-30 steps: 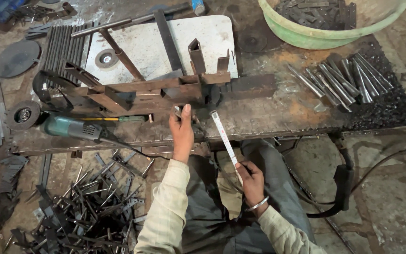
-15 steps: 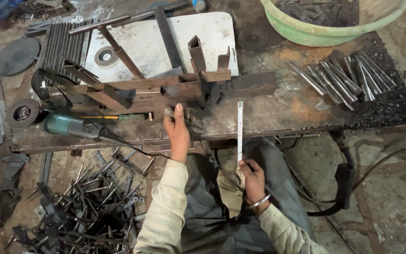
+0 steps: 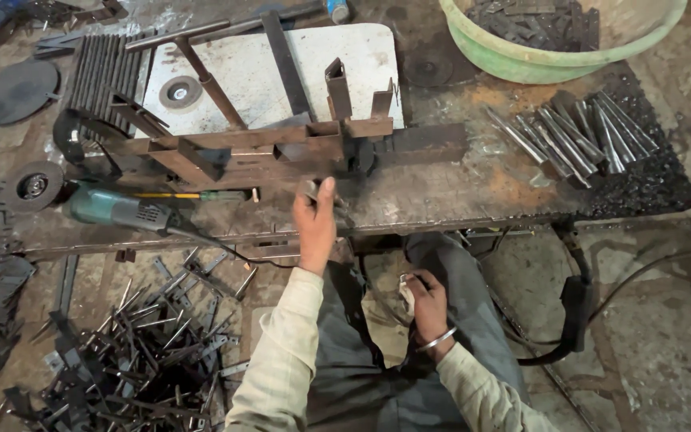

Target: Grinding and smoothing metal hinge components using a handheld angle grinder.

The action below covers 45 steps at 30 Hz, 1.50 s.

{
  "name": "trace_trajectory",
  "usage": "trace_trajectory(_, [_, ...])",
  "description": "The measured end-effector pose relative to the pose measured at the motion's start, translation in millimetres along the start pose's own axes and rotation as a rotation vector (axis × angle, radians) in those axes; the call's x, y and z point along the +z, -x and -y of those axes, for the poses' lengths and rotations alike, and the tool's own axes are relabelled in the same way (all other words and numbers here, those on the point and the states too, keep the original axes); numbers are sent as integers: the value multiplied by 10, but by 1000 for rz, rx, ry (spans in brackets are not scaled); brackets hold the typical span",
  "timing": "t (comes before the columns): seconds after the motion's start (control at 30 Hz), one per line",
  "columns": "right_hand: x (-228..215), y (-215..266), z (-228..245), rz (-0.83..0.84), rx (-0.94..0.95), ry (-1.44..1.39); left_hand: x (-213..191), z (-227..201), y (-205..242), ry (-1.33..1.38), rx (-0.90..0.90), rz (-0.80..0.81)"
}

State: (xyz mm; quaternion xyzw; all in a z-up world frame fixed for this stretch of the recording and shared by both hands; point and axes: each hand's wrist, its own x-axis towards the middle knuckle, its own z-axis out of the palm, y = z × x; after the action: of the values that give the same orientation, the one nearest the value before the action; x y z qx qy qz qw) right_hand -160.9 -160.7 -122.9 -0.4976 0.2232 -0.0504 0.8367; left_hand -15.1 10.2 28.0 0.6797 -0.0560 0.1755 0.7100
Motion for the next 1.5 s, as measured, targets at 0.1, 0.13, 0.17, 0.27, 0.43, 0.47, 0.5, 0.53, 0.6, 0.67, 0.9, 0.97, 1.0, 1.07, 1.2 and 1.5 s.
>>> trace_trajectory(0.1, [4, 34, 23, 37, -25, -2, 24, -58, 37, -82, 47, 62])
trace_trajectory(0.13, [8, 42, 39, 43, -28, 4, 49, -90, 40, -78, 49, 54])
trace_trajectory(0.17, [15, 42, 62, 6, -63, 30, 64, -125, 44, -114, 74, 62])
trace_trajectory(0.27, [34, 74, 134, -22, -100, 44, 103, -198, 72, -225, 109, 38])
trace_trajectory(0.43, [58, 148, 192, 0, -101, -3, 23, -14, 157, -479, 217, -19])
trace_trajectory(0.47, [55, 147, 195, 16, -204, 104, -6, 73, 171, -511, 249, -13])
trace_trajectory(0.5, [35, 164, 189, 20, -306, 207, -13, 168, 193, -541, 281, 6])
trace_trajectory(0.53, [29, 172, 179, 19, -311, 211, -25, 125, 211, -535, 282, 5])
trace_trajectory(0.6, [20, 184, 157, 14, -182, 78, -34, 41, 230, -528, 163, 39])
trace_trajectory(0.67, [-6, 132, 88, 18, -244, 133, -57, -77, 288, -473, 112, 45])
trace_trajectory(0.9, [210, 403, 457, 56, -178, 90, 6, -427, 723, 90, -143, 165])
trace_trajectory(0.97, [289, 527, 701, 81, -208, 116, 32, -656, 855, 200, -246, 208])
trace_trajectory(1.0, [349, 574, 825, 122, -239, 134, 36, -778, 899, 301, -336, 241])
trace_trajectory(1.07, [362, 674, 987, 114, -236, 139, 49, -1051, 1004, 366, -366, 291])
trace_trajectory(1.2, [415, 925, 1455, 144, -247, 135, 77, -1317, 1191, 548, -433, 396])
trace_trajectory(1.5, [614, 1203, 2426, 425, -555, 474, 101, -1616, 1374, 489, -592, 577])
